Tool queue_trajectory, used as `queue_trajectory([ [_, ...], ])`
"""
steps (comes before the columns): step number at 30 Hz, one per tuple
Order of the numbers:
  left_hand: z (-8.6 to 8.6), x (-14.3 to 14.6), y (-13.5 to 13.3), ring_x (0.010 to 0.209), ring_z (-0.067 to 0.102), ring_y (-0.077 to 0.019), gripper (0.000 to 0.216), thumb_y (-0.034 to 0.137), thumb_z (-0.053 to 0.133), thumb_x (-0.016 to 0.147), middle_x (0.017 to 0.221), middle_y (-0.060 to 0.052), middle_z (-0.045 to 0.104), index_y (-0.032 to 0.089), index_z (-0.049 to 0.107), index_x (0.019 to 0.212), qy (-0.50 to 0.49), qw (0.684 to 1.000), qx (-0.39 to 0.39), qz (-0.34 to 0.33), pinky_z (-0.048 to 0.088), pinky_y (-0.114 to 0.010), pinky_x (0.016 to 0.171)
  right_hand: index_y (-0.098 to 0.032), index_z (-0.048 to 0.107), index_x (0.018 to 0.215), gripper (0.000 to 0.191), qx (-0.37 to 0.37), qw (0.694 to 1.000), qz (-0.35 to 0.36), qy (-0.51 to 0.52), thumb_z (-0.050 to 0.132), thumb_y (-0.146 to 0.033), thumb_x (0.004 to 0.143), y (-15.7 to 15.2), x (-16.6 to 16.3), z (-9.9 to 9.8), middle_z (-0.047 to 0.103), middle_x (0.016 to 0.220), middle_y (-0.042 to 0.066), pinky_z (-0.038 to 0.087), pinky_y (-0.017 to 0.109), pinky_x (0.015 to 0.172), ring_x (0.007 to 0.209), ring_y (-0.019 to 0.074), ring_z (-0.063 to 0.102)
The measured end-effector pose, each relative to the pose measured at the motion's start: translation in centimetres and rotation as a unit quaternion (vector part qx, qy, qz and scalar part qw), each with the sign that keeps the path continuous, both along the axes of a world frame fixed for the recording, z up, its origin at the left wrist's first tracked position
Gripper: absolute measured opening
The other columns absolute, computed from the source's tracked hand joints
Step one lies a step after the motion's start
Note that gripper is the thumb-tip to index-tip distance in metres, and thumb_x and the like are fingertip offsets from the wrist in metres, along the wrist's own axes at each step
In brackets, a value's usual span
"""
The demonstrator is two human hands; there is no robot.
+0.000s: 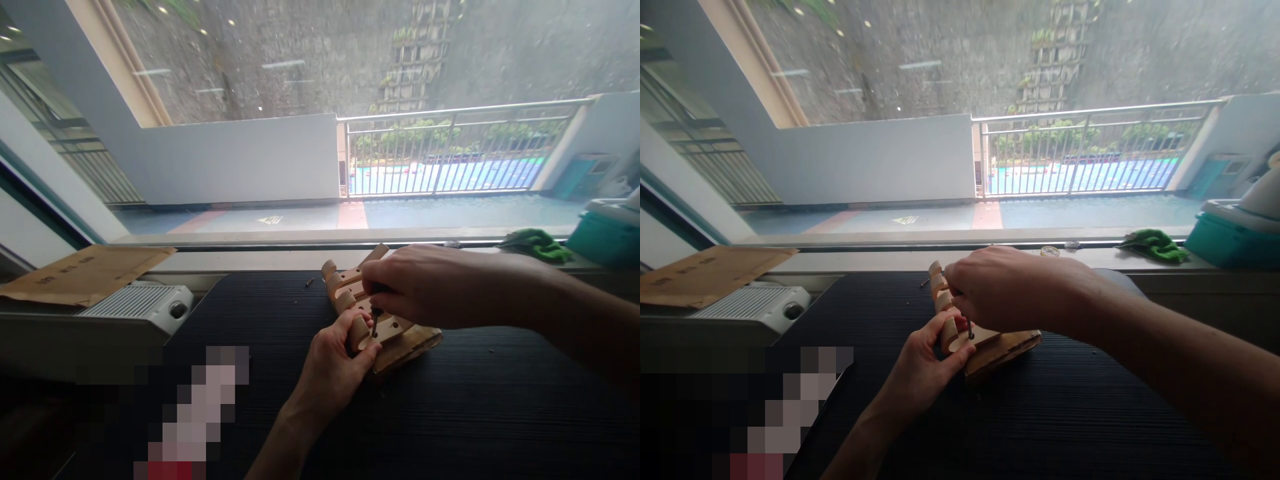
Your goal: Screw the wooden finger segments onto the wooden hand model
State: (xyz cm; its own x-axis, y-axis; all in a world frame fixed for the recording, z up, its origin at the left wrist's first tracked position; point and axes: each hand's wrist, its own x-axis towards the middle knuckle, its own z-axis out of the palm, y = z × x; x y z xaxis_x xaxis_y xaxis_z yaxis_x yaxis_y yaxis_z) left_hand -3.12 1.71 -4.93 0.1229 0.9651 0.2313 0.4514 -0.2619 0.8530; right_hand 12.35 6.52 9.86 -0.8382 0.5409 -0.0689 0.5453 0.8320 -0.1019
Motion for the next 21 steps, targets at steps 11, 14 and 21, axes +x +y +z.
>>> queue_trajectory([
  [11,0.08,0.02,0.07,0.080,0.062,-0.0131,0.024,0.020,0.062,0.078,0.089,0.003,0.066,0.023,0.058,0.102,0.009,1.000,-0.004,-0.003,0.044,-0.020,0.074,-0.021,0.063,0.084,0.012,-0.007,1.000,0.000,-0.013,0.051,-0.020,0.082,-0.04,0.29,0.38,0.064,0.074,0.000,0.028,0.022,0.051,0.058,0.0097,0.049],
  [14,0.13,0.07,0.00,0.083,0.062,-0.0136,0.027,0.020,0.062,0.079,0.092,0.003,0.067,0.024,0.058,0.105,0.007,1.000,-0.005,-0.002,0.044,-0.020,0.076,-0.019,0.062,0.082,0.012,-0.009,0.999,-0.007,-0.039,0.051,-0.019,0.082,-0.10,0.01,0.24,0.065,0.076,0.002,0.029,0.022,0.051,0.060,0.0105,0.051],
  [21,0.10,0.28,-0.23,0.076,0.061,-0.0139,0.022,0.021,0.060,0.079,0.085,0.002,0.066,0.022,0.059,0.102,0.014,1.000,-0.012,0.006,0.044,-0.020,0.070,-0.017,0.059,0.080,0.009,0.014,0.999,-0.022,-0.024,0.051,-0.018,0.082,-0.02,-0.47,-0.35,0.064,0.076,0.003,0.029,0.022,0.051,0.061,0.0117,0.052],
])
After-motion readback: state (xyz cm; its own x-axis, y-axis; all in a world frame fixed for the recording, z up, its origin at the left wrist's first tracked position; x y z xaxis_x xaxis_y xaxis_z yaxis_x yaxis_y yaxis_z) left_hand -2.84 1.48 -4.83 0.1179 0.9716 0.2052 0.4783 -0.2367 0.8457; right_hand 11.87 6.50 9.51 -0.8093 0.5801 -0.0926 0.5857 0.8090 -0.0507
